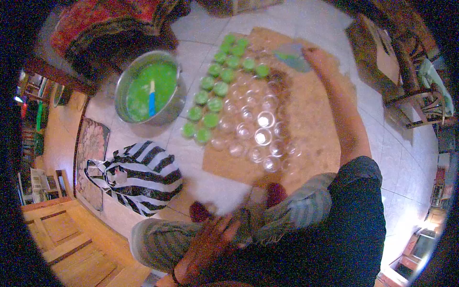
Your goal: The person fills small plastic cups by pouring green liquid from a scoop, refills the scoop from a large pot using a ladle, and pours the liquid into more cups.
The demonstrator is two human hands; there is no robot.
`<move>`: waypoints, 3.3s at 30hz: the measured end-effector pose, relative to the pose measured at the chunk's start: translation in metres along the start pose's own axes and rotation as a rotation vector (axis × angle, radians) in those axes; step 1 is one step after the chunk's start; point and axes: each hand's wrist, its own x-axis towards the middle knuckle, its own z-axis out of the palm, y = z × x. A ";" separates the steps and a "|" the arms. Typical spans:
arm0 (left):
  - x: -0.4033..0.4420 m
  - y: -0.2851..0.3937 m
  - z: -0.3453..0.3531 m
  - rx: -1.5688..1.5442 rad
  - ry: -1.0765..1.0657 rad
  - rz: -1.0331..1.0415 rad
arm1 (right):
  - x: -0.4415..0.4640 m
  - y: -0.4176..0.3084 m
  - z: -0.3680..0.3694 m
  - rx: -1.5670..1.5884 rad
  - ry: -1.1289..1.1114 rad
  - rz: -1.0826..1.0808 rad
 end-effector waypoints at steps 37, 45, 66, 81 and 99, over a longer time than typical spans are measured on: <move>0.007 0.002 -0.005 0.056 -0.106 -0.018 | -0.006 -0.040 -0.034 -0.078 -0.079 0.072; 0.004 0.001 -0.001 0.046 -0.069 -0.021 | -0.007 -0.045 -0.035 -0.099 -0.087 0.067; 0.009 0.002 -0.010 0.043 -0.169 -0.044 | 0.003 -0.038 -0.023 -0.077 -0.065 -0.027; 0.001 -0.003 0.000 0.042 -0.076 -0.020 | 0.000 -0.051 -0.029 -0.085 -0.101 0.015; -0.001 -0.014 0.011 0.109 -0.079 0.027 | 0.024 0.000 0.003 0.327 -0.213 0.147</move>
